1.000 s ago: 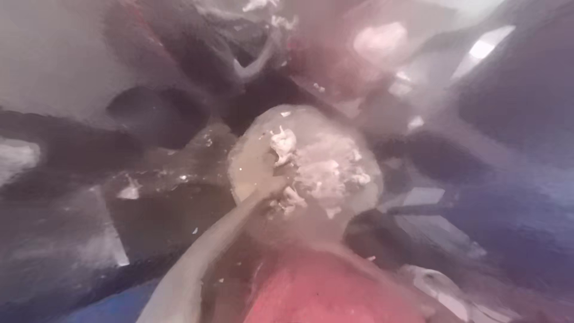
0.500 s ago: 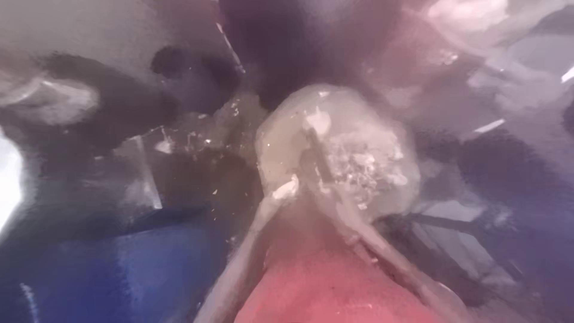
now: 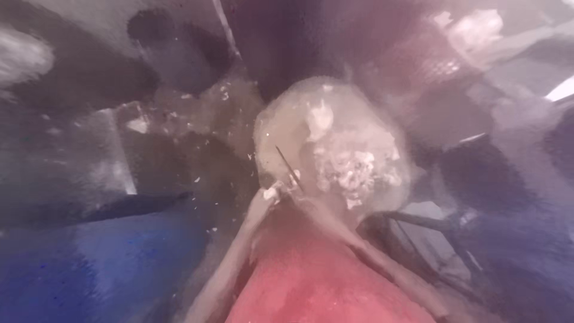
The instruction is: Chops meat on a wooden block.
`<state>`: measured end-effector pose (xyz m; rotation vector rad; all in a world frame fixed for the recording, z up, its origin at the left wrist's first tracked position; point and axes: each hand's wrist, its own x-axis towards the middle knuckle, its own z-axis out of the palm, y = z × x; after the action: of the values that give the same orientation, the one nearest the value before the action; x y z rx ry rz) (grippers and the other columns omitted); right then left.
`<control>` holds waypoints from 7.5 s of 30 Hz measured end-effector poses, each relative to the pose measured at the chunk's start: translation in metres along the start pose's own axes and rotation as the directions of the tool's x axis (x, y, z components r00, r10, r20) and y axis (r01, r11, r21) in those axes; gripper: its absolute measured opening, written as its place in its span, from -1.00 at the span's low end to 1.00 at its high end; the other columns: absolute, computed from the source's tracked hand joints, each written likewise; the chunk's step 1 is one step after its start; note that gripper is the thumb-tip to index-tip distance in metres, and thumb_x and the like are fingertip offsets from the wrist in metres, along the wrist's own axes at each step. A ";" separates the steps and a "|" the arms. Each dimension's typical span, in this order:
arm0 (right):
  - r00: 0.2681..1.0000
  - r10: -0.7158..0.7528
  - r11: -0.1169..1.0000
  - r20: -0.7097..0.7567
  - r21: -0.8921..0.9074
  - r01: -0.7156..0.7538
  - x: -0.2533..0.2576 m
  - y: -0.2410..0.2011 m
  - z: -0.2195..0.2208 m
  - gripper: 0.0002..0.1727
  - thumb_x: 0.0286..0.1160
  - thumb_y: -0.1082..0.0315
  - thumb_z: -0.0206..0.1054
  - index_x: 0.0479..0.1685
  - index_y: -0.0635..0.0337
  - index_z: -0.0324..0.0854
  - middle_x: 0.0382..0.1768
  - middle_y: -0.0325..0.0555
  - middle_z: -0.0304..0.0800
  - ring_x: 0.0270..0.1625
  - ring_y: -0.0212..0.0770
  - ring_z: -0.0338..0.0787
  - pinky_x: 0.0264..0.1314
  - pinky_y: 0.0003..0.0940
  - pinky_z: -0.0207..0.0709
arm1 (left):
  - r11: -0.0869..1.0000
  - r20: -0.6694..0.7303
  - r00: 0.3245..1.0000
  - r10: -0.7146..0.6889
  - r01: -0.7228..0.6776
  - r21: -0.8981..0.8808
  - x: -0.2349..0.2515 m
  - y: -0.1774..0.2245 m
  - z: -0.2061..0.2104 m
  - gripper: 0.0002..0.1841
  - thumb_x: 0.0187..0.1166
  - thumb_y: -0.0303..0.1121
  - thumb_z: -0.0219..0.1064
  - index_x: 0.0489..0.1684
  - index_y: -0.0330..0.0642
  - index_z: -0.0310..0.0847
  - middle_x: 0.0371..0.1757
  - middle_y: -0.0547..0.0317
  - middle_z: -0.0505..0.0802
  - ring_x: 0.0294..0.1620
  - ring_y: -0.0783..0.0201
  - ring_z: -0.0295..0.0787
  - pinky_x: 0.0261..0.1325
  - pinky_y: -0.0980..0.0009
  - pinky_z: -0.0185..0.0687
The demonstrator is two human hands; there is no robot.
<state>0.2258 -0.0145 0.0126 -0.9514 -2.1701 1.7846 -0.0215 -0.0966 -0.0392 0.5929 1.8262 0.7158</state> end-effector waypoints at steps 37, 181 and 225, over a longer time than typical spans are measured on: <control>0.960 0.253 0.961 0.122 0.077 -0.264 0.017 0.045 -0.013 -0.46 0.78 0.32 0.02 0.74 -0.12 0.27 0.18 -0.06 0.72 -0.35 -0.27 0.68 -0.37 -0.29 0.61 | 0.434 0.286 0.760 0.583 -0.590 0.681 0.034 -0.011 0.042 -0.52 0.47 -0.09 0.42 0.38 0.04 0.67 0.53 0.03 0.68 0.66 -0.10 0.44 0.71 -0.18 0.19; 0.975 0.194 0.951 0.105 0.223 -0.213 0.002 0.045 0.021 -0.57 0.74 0.38 0.07 0.55 0.06 0.49 0.38 -0.10 0.65 0.00 -0.35 0.73 -0.10 -0.36 0.66 | 0.882 0.275 0.870 0.410 -0.455 0.126 -0.040 -0.024 0.049 -0.09 0.57 0.00 0.43 0.89 -0.11 0.05 0.88 -0.17 0.16 0.81 0.05 0.25 0.72 0.14 0.36; 0.800 -0.543 0.836 -0.255 -0.073 0.544 0.018 -0.115 -0.035 -0.63 0.83 0.22 0.08 0.43 0.06 0.61 0.27 -0.13 0.76 0.22 -0.38 0.76 0.36 -0.34 0.66 | 0.859 -0.193 0.838 0.511 -0.508 0.066 -0.002 0.021 -0.045 -0.79 0.65 -0.46 0.12 -0.17 -0.29 0.71 -0.25 0.21 0.82 -0.35 0.48 0.69 -0.24 0.50 0.66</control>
<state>0.1880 0.0154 0.1242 -0.4515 -1.9919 1.2990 -0.0618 -0.0922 -0.0109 1.0729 1.8728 1.1585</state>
